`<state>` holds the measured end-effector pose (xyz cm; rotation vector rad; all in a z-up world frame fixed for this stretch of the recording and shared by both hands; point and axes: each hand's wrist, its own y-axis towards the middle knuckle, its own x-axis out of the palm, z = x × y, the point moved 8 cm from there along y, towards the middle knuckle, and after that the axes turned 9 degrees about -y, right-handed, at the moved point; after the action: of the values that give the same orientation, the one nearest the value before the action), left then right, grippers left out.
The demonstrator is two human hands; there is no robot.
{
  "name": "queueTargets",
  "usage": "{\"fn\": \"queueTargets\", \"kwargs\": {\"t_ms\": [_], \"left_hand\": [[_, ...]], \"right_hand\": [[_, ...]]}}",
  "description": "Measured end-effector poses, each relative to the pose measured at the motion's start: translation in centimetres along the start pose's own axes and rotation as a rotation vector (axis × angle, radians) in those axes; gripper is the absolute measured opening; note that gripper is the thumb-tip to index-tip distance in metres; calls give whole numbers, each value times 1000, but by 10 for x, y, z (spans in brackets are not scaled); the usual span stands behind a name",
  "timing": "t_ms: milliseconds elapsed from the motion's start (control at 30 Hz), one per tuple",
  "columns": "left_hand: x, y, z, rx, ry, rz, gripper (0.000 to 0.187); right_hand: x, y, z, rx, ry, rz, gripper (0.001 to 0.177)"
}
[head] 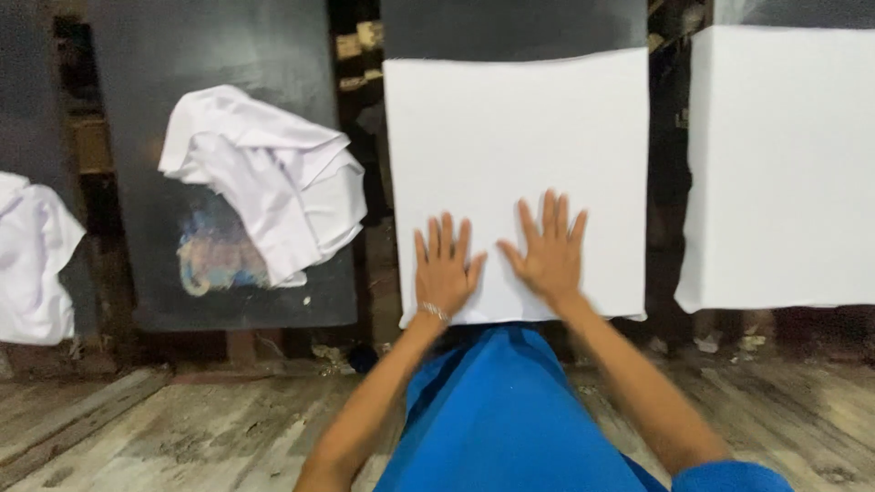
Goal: The person repeatedly picks up white garments from a stack, unfolds them, and lays them flat on a dark rectangular board. They smooth the fabric with both hands to remove wrinkles, then fold the garment in half and place it on a growing pile to the right. This cycle continues for multiple items throughout the clip.
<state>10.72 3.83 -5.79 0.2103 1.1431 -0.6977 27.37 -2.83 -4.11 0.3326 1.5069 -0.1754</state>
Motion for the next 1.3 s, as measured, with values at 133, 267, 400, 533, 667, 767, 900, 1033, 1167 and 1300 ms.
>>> {"fn": "queueTargets", "kwargs": {"t_ms": [133, 267, 400, 533, 667, 767, 900, 1033, 1167, 1300], "left_hand": [[5, -101, -8, 119, -39, 92, 63], [4, -185, -44, 167, -28, 69, 71], [13, -269, -135, -261, -196, -115, 88], [8, -330, -238, -421, -392, -75, 78], [20, -359, -315, -478, -565, -73, 62], [11, -352, -334, -571, -696, -219, 63], [-25, -320, -346, -517, -748, -325, 65], [-98, -281, -363, -522, -814, -458, 69], [-191, -235, -386, -512, -991, -349, 57], [-252, -162, -416, -454, -989, -206, 54]], "right_hand": [[-13, -72, -78, -101, 79, -36, 59], [-27, -87, -54, -113, 46, -63, 45], [-17, -121, 72, 308, -39, 146, 67], [-31, -115, -10, 530, 127, -78, 98], [-30, -108, -155, 420, 207, -211, 101], [-29, -93, -244, 307, 277, -348, 100], [-36, -22, -319, 145, 439, -214, 71], [-46, 101, -340, 120, 368, 276, 45], [-10, 221, -347, 87, 190, 22, 38], [-41, 253, -364, 3, 33, 132, 24]]}}
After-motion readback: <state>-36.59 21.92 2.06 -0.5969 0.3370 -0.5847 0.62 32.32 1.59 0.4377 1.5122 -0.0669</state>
